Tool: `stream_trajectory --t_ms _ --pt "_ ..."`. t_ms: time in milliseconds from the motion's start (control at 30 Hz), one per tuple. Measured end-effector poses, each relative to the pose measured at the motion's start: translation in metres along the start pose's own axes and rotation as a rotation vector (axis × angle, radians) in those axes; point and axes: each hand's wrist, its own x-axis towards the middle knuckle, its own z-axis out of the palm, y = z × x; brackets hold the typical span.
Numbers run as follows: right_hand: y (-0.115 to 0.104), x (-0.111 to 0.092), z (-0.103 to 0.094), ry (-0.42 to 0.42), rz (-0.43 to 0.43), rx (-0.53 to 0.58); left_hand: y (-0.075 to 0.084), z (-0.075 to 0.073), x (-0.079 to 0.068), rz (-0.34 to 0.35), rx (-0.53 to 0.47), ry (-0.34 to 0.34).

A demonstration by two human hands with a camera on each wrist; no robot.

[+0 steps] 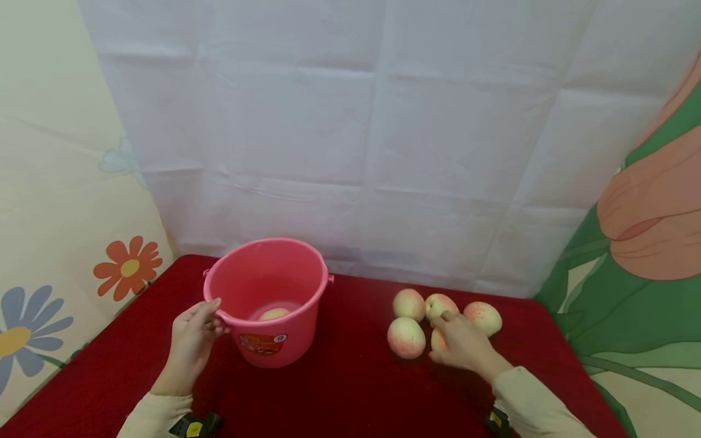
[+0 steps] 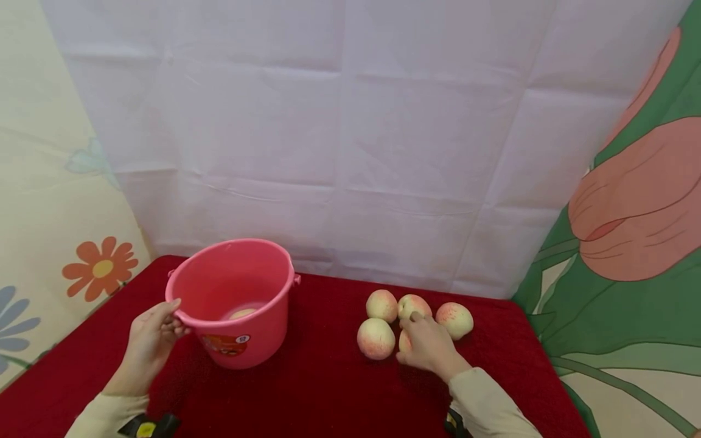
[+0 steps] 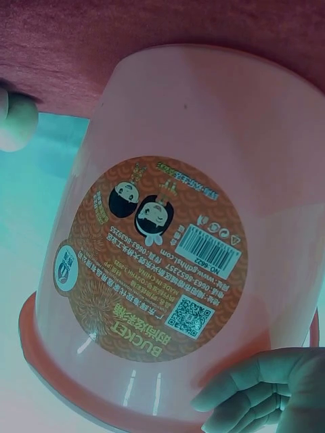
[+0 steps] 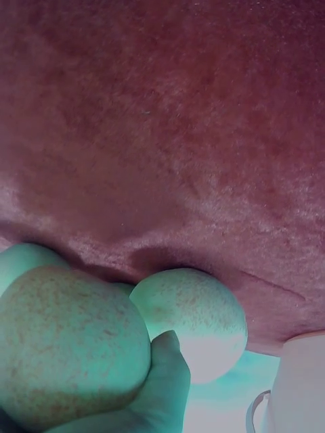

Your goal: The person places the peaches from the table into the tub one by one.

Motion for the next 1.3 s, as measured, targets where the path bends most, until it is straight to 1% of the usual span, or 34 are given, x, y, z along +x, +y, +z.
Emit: stream_trajectory --t_ms 333,533,733,1033,1300 --pt "0.001 0.006 -0.008 -0.007 -0.005 0.004 0.0 0.001 -0.001 0.019 -0.015 -0.01" --pt "0.0 0.009 -0.012 -0.028 0.006 0.026 -0.001 -0.001 0.0 0.01 -0.009 -0.006" --pt "0.0 0.012 -0.017 -0.014 -0.007 0.02 -0.001 -0.001 0.0 0.017 -0.003 -0.009" --pt "0.0 0.017 -0.03 0.056 0.002 0.02 -0.002 0.0 0.0 0.021 -0.017 -0.012" --pt "0.003 0.019 -0.033 0.052 -0.009 0.006 -0.002 0.0 0.0 0.022 -0.014 -0.008"
